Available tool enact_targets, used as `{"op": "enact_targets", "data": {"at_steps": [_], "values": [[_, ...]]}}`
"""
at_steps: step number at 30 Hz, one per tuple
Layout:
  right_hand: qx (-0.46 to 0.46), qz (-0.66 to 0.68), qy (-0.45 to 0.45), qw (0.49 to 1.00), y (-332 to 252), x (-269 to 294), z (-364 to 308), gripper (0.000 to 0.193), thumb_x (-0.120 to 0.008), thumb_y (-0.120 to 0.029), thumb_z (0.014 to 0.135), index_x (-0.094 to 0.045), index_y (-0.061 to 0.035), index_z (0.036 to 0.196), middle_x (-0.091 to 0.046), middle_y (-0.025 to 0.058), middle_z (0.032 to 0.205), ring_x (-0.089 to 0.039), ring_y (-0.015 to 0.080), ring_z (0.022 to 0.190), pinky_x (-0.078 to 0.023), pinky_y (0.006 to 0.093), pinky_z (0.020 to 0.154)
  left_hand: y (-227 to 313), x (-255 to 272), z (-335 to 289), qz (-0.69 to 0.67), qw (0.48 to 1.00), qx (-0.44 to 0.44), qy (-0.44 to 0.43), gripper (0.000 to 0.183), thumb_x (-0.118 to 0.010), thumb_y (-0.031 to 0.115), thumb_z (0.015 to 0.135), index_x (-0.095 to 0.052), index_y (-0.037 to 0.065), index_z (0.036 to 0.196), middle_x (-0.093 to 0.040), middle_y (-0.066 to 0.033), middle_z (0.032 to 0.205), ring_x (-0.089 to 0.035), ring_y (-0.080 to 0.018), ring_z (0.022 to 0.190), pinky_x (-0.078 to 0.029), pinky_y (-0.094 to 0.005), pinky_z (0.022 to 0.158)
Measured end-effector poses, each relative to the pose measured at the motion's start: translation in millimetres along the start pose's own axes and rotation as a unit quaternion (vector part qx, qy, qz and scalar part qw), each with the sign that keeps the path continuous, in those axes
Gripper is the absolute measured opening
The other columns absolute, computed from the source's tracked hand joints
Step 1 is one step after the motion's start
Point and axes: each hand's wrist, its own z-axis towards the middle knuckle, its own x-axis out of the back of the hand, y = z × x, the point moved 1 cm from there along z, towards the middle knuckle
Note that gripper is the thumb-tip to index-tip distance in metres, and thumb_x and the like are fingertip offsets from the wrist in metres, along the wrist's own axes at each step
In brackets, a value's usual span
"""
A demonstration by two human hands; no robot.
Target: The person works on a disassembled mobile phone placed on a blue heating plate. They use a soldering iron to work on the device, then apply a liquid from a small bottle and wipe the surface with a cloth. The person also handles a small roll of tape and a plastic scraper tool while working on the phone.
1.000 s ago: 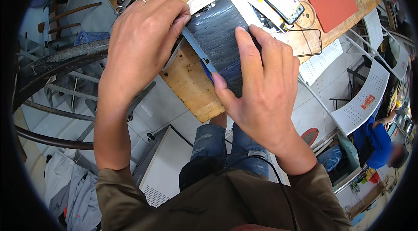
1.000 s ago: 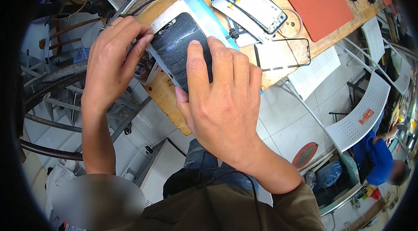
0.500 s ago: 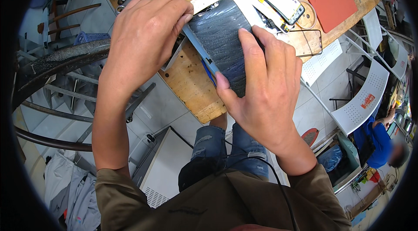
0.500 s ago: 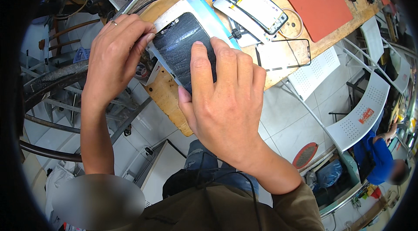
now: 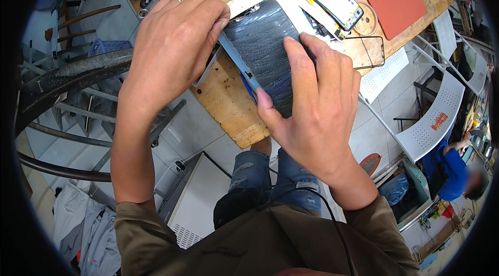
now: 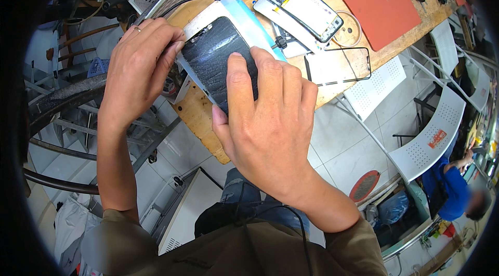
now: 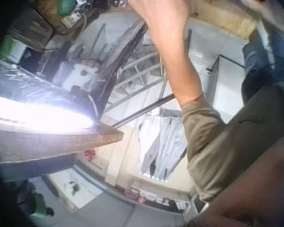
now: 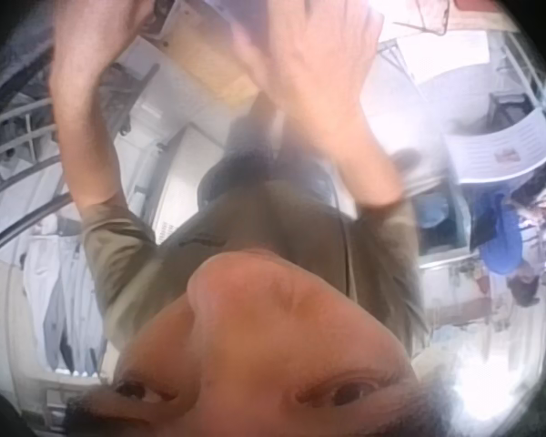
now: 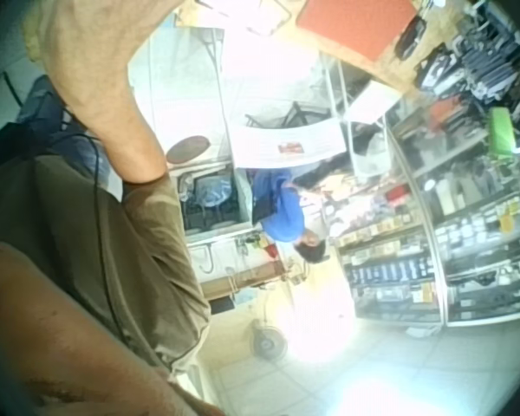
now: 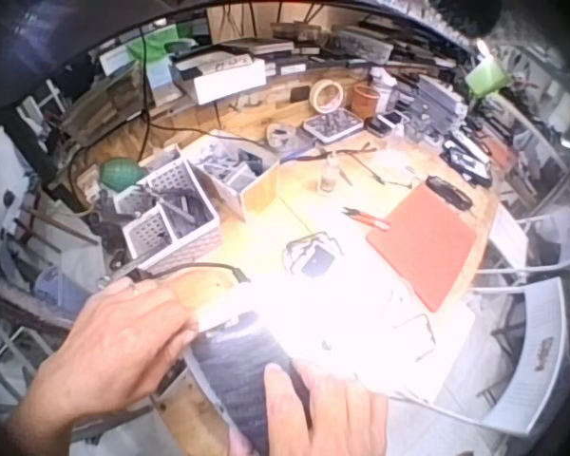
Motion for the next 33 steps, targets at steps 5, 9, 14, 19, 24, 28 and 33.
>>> {"op": "enact_targets", "data": {"at_steps": [5, 9, 14, 19, 24, 28, 33], "values": [[-0.003, 0.002, -0.001, 1.000, 0.1, 0.2, 0.1, 0.068, -0.085, -0.018, 0.066, -0.058, 0.0009, 0.126, -0.056, 0.0212, 0.126, -0.054, 0.0328, 0.102, -0.037, 0.0448, 0.082, -0.3, -0.8, 0.2, 0.000, 1.000, -0.001, -0.006, 0.011, -0.067, 0.005, 0.091, -0.063, 0.002, 0.100, -0.060, -0.0141, 0.091, -0.059, -0.0348, 0.085, -0.045, -0.0413, 0.077], [-0.005, 0.001, -0.003, 1.000, 0.0, 0.2, 0.2, 0.069, -0.085, -0.018, 0.066, -0.058, 0.0006, 0.126, -0.056, 0.0210, 0.126, -0.054, 0.0329, 0.102, -0.037, 0.0449, 0.082, -0.5, -0.6, 1.3, 0.000, 1.000, -0.003, -0.009, 0.010, -0.066, 0.005, 0.091, -0.062, 0.002, 0.100, -0.060, -0.0140, 0.090, -0.058, -0.0348, 0.086, -0.044, -0.0411, 0.077], [-0.011, -0.009, -0.002, 1.000, -0.2, 0.9, 0.4, 0.072, -0.086, -0.017, 0.064, -0.058, -0.0013, 0.129, -0.058, 0.0181, 0.125, -0.056, 0.0327, 0.105, -0.040, 0.0432, 0.086, -1.0, -1.2, 1.9, -0.001, 1.000, -0.009, -0.007, 0.010, -0.066, 0.005, 0.091, -0.062, 0.002, 0.100, -0.059, -0.0139, 0.090, -0.058, -0.0348, 0.085, -0.044, -0.0411, 0.077], [-0.009, 0.002, -0.004, 1.000, 0.8, 1.5, 0.9, 0.070, -0.085, -0.017, 0.066, -0.057, 0.0005, 0.128, -0.056, 0.0205, 0.126, -0.055, 0.0332, 0.105, -0.038, 0.0452, 0.085, 0.7, 2.7, 2.5, -0.009, 1.000, -0.002, -0.010, 0.009, -0.067, 0.005, 0.091, -0.063, 0.002, 0.098, -0.060, -0.0131, 0.089, -0.058, -0.0342, 0.085, -0.044, -0.0407, 0.077], [-0.017, 0.000, -0.006, 1.000, -1.0, 1.7, -0.3, 0.071, -0.085, -0.018, 0.067, -0.057, 0.0000, 0.129, -0.056, 0.0203, 0.127, -0.055, 0.0330, 0.106, -0.038, 0.0450, 0.086, 3.4, 0.4, 0.2, -0.015, 0.999, 0.030, 0.023, 0.008, -0.070, 0.007, 0.089, -0.064, 0.002, 0.092, -0.062, -0.0104, 0.085, -0.061, -0.0319, 0.083, -0.046, -0.0412, 0.076], [-0.020, -0.003, -0.018, 1.000, -1.1, 3.9, 0.6, 0.072, -0.085, -0.020, 0.067, -0.057, 0.0002, 0.130, -0.057, 0.0203, 0.127, -0.055, 0.0326, 0.106, -0.038, 0.0449, 0.086, -1.9, -4.7, -5.4, -0.102, 0.990, 0.095, 0.036, 0.010, -0.070, 0.009, 0.090, -0.066, 0.001, 0.093, -0.065, -0.0102, 0.087, -0.063, -0.0299, 0.081, -0.048, -0.0385, 0.076], [-0.018, 0.003, -0.017, 1.000, -0.2, 4.5, 0.3, 0.076, -0.086, -0.024, 0.069, -0.056, 0.0008, 0.134, -0.056, 0.0203, 0.128, -0.055, 0.0329, 0.107, -0.039, 0.0451, 0.087, -6.5, -10.2, -22.6, -0.249, 0.933, 0.249, 0.079, 0.011, -0.061, 0.009, 0.101, -0.062, -0.001, 0.097, -0.059, -0.0046, 0.086, -0.055, -0.0165, 0.080, -0.046, -0.0297, 0.077]]}}
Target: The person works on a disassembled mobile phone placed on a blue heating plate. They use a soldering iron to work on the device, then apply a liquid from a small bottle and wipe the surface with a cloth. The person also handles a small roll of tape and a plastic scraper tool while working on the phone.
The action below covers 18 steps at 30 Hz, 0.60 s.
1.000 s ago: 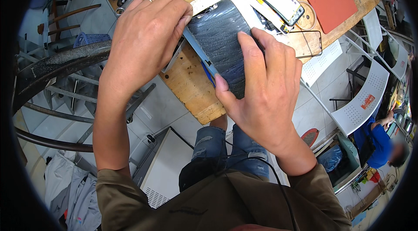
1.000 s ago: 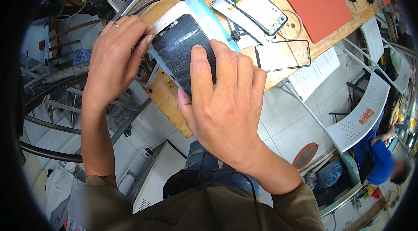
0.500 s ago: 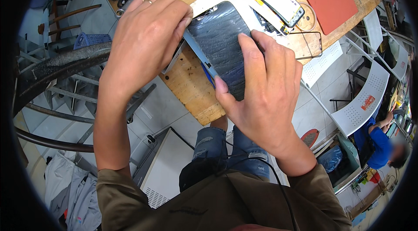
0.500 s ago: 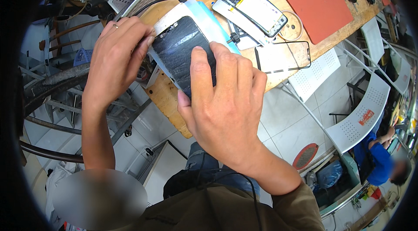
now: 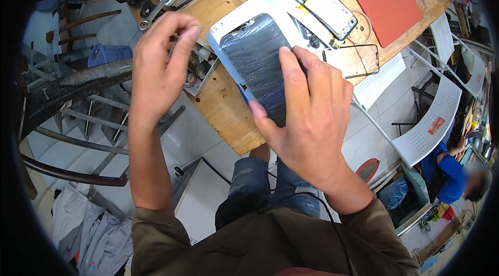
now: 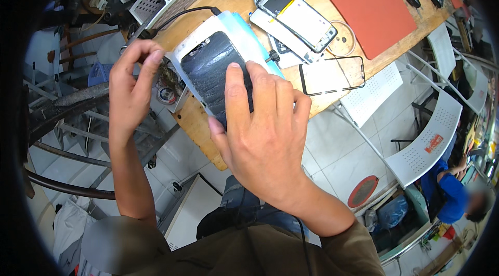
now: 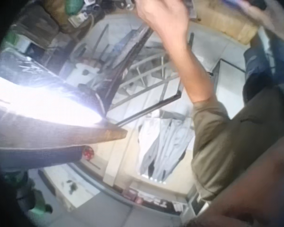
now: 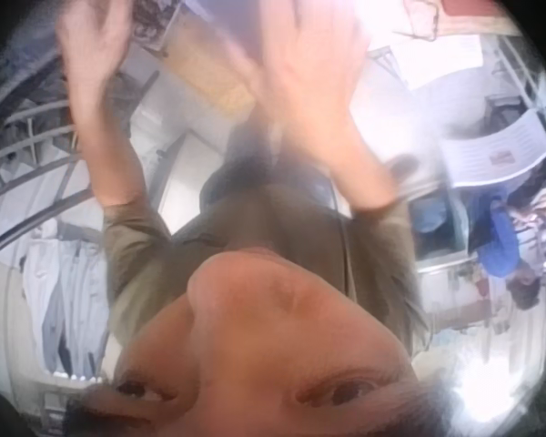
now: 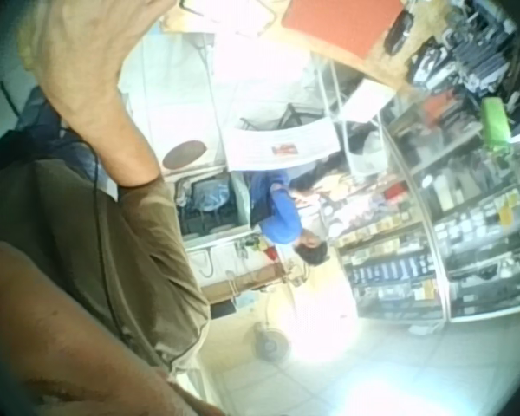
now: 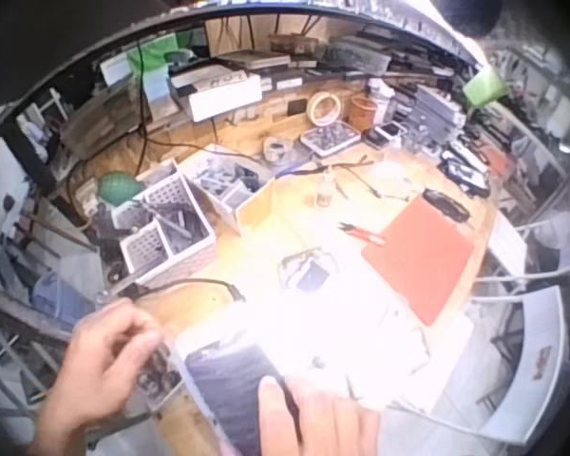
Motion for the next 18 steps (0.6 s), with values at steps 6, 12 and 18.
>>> {"op": "enact_targets", "data": {"at_steps": [6, 12, 18], "values": [[0.005, 0.047, 0.050, 0.998, 19.6, 16.1, 2.2, 0.074, -0.087, -0.032, 0.073, -0.059, 0.0032, 0.131, -0.059, 0.0208, 0.127, -0.057, 0.0342, 0.105, -0.040, 0.0455, 0.089, -20.1, -7.6, -53.4, -0.159, 0.975, 0.102, 0.115, 0.021, -0.043, 0.015, 0.110, -0.051, 0.001, 0.097, -0.047, -0.0037, 0.085, -0.045, -0.0132, 0.079, -0.042, -0.0293, 0.076], [-0.080, 0.193, 0.108, 0.972, 141.5, 8.3, 91.6, 0.034, -0.078, -0.020, 0.085, -0.072, 0.0049, 0.107, -0.074, 0.0203, 0.099, -0.074, 0.0287, 0.089, -0.057, 0.0398, 0.079, -24.3, -43.6, -150.8, -0.239, 0.939, 0.201, 0.145, 0.021, -0.043, 0.014, 0.109, -0.047, 0.004, 0.091, -0.040, -0.0018, 0.083, -0.040, -0.0112, 0.077, -0.038, -0.0285, 0.073], [-0.070, 0.057, 0.169, 0.981, 219.7, -70.7, 239.1, 0.062, -0.082, -0.031, 0.083, -0.062, 0.0022, 0.131, -0.068, 0.0236, 0.118, -0.068, 0.0328, 0.106, -0.055, 0.0420, 0.093, -3.8, -63.5, -180.5, -0.218, 0.926, 0.279, 0.133, 0.004, -0.060, 0.003, 0.100, -0.058, 0.000, 0.099, -0.053, -0.0019, 0.088, -0.049, -0.0090, 0.081, -0.043, -0.0257, 0.077]]}}
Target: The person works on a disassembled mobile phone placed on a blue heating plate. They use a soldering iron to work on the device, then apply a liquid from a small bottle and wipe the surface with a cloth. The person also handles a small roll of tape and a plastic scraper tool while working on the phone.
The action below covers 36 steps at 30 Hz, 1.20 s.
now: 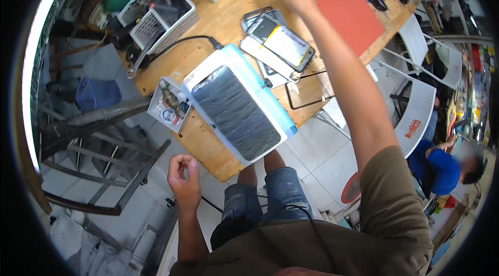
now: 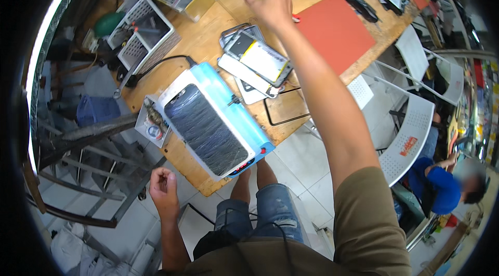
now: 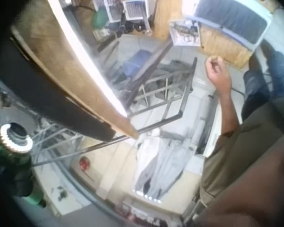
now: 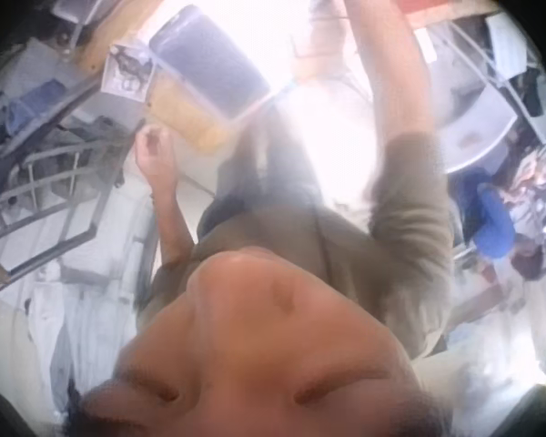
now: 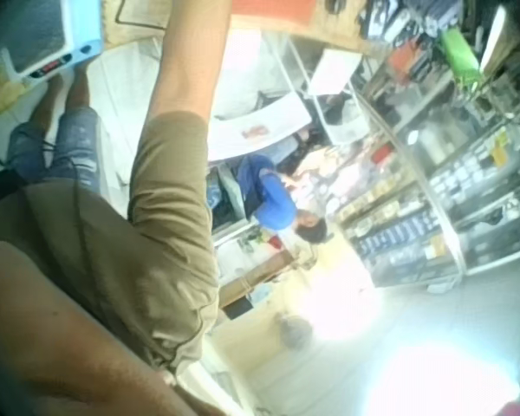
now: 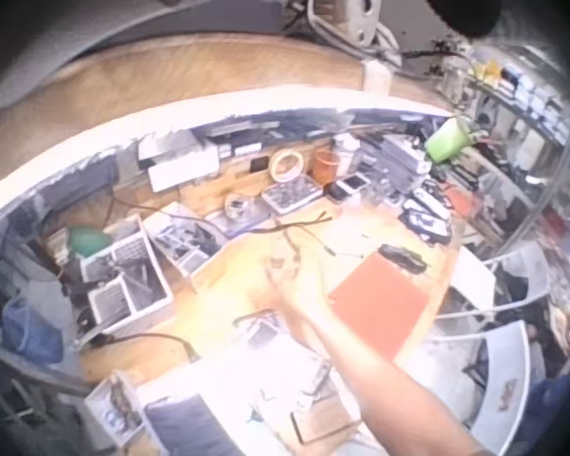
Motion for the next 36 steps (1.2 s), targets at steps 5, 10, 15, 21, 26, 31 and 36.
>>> {"op": "enact_targets", "data": {"at_steps": [5, 10, 15, 21, 26, 31, 36], "values": [[0.035, 0.162, -0.013, 0.986, 19.3, -30.3, 26.3, 0.020, -0.062, -0.019, 0.100, -0.065, -0.0007, 0.108, -0.069, 0.0141, 0.090, -0.068, 0.0232, 0.086, -0.054, 0.0371, 0.076, 38.7, -4.7, 44.3, 0.076, 0.990, -0.112, 0.033, 0.003, -0.066, 0.000, 0.095, -0.066, -0.003, 0.096, -0.060, -0.0043, 0.086, -0.054, -0.0106, 0.081, -0.045, -0.0262, 0.076], [0.029, 0.345, -0.137, 0.928, -74.3, 77.0, -71.8, 0.058, -0.083, -0.025, 0.085, -0.059, 0.0011, 0.131, -0.070, 0.0133, 0.103, -0.068, 0.0205, 0.089, -0.055, 0.0321, 0.080, 91.7, -9.8, 94.0, 0.187, 0.942, -0.277, 0.030, 0.008, -0.071, -0.002, 0.090, -0.072, -0.001, 0.098, -0.065, -0.0091, 0.086, -0.058, -0.0183, 0.077, -0.047, -0.0301, 0.072], [0.000, 0.222, -0.243, 0.944, -135.6, 164.3, -160.0, 0.044, -0.083, -0.011, 0.080, -0.065, 0.0013, 0.118, -0.069, 0.0075, 0.091, -0.065, 0.0129, 0.078, -0.048, 0.0272, 0.062, 114.1, -23.8, 119.0, 0.262, 0.894, -0.363, -0.024, 0.010, -0.075, 0.002, 0.086, -0.073, 0.001, 0.096, -0.068, -0.0109, 0.089, -0.062, -0.0281, 0.081, -0.049, -0.0367, 0.075], [0.064, 0.158, -0.260, 0.950, -166.9, 170.4, -192.8, 0.046, -0.079, -0.006, 0.073, -0.069, 0.0015, 0.117, -0.058, 0.0069, 0.076, -0.051, 0.0140, 0.062, -0.039, 0.0268, 0.056, 124.3, -30.5, 128.1, 0.307, 0.880, -0.357, -0.070, 0.010, -0.075, 0.003, 0.087, -0.071, -0.001, 0.096, -0.068, -0.0097, 0.088, -0.061, -0.0238, 0.082, -0.048, -0.0336, 0.078], [0.062, 0.154, -0.236, 0.958, -171.1, 158.8, -197.6, 0.043, -0.079, -0.006, 0.074, -0.069, 0.0020, 0.115, -0.058, 0.0066, 0.075, -0.050, 0.0130, 0.061, -0.038, 0.0266, 0.053, 121.8, -32.1, 131.1, 0.315, 0.882, -0.343, -0.074, 0.011, -0.073, 0.003, 0.087, -0.070, -0.002, 0.096, -0.066, -0.0098, 0.086, -0.061, -0.0231, 0.082, -0.048, -0.0335, 0.077], [0.060, 0.147, -0.233, 0.959, -170.5, 154.1, -199.3, 0.041, -0.079, -0.006, 0.075, -0.069, 0.0027, 0.113, -0.060, 0.0072, 0.076, -0.052, 0.0134, 0.061, -0.039, 0.0266, 0.053, 120.5, -32.4, 131.3, 0.308, 0.887, -0.333, -0.083, 0.011, -0.071, 0.004, 0.089, -0.068, -0.003, 0.097, -0.064, -0.0100, 0.085, -0.061, -0.0226, 0.083, -0.048, -0.0334, 0.078], [0.062, 0.143, -0.229, 0.961, -169.9, 153.9, -199.7, 0.039, -0.079, -0.006, 0.075, -0.069, 0.0030, 0.112, -0.061, 0.0077, 0.077, -0.053, 0.0140, 0.061, -0.040, 0.0270, 0.054, 119.2, -32.9, 132.6, 0.306, 0.886, -0.335, -0.095, 0.010, -0.069, 0.004, 0.091, -0.066, -0.003, 0.097, -0.062, -0.0103, 0.085, -0.059, -0.0231, 0.083, -0.047, -0.0341, 0.078]]}}
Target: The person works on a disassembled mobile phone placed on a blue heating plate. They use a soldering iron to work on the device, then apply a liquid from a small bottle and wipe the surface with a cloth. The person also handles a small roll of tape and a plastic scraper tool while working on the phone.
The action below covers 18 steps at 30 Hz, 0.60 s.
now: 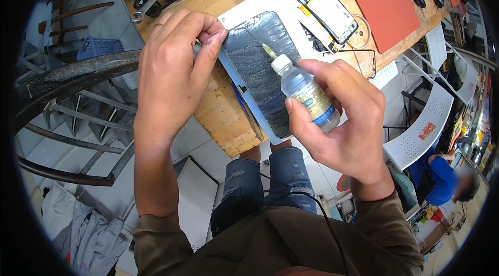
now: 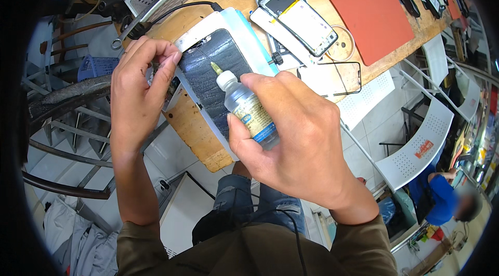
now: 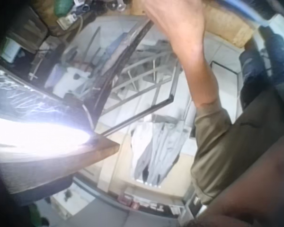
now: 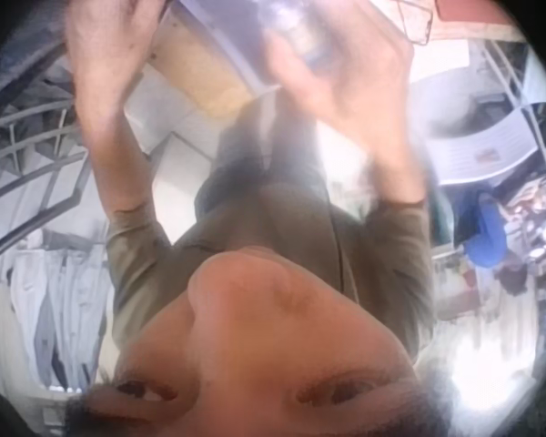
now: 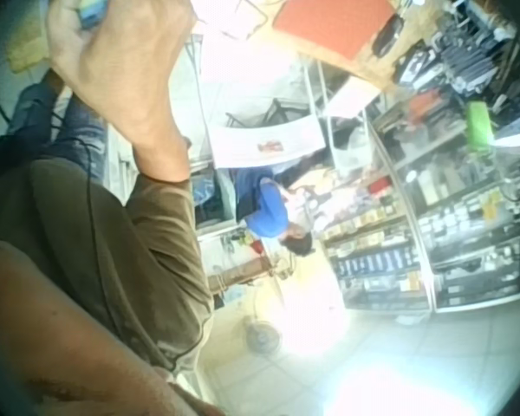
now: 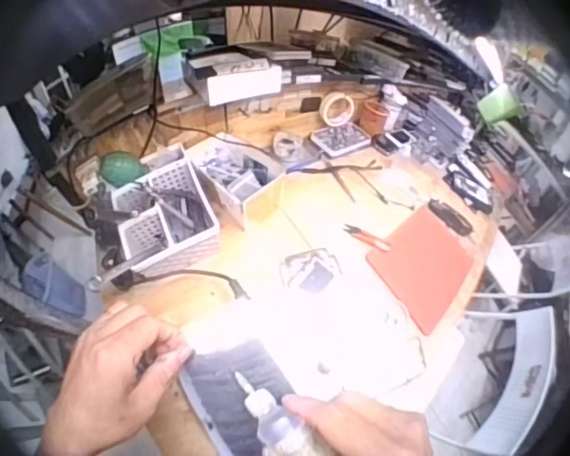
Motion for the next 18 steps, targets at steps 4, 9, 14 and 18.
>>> {"op": "enact_targets", "data": {"at_steps": [4, 9, 14, 18], "values": [[0.002, 0.000, 0.003, 1.000, 0.0, -1.1, -0.5, 0.039, -0.079, -0.006, 0.075, -0.069, 0.0031, 0.112, -0.061, 0.0082, 0.077, -0.054, 0.0144, 0.062, -0.041, 0.0269, 0.055, 1.2, -0.1, -0.1, 0.004, 1.000, -0.001, 0.000, 0.010, -0.069, 0.004, 0.091, -0.066, -0.002, 0.097, -0.061, -0.0104, 0.085, -0.058, -0.0233, 0.082, -0.047, -0.0344, 0.077], [-0.012, 0.000, 0.016, 1.000, -1.1, 0.8, 1.2, 0.040, -0.079, -0.007, 0.074, -0.070, 0.0032, 0.112, -0.063, 0.0074, 0.078, -0.055, 0.0137, 0.064, -0.041, 0.0261, 0.056, 0.2, 0.3, 0.6, 0.001, 1.000, -0.006, 0.004, 0.009, -0.069, 0.005, 0.090, -0.065, -0.002, 0.094, -0.062, -0.0102, 0.085, -0.059, -0.0250, 0.082, -0.047, -0.0363, 0.076], [-0.017, -0.003, 0.024, 1.000, 5.6, 2.9, 3.2, 0.039, -0.078, -0.008, 0.073, -0.071, 0.0031, 0.110, -0.065, 0.0075, 0.080, -0.055, 0.0126, 0.065, -0.042, 0.0261, 0.058, 1.4, -1.8, 0.6, 0.002, 1.000, 0.006, 0.012, 0.008, -0.071, 0.005, 0.088, -0.065, 0.000, 0.090, -0.064, -0.0099, 0.083, -0.061, -0.0284, 0.082, -0.049, -0.0402, 0.076], [-0.022, 0.009, 0.019, 1.000, 3.8, 3.4, 2.4, 0.039, -0.078, -0.007, 0.072, -0.071, 0.0032, 0.110, -0.067, 0.0080, 0.082, -0.055, 0.0128, 0.065, -0.043, 0.0263, 0.058, 2.0, -1.7, -0.4, -0.001, 1.000, 0.011, 0.009, 0.008, -0.071, 0.006, 0.088, -0.065, 0.000, 0.090, -0.064, -0.0097, 0.083, -0.061, -0.0280, 0.082, -0.049, -0.0400, 0.077]]}}
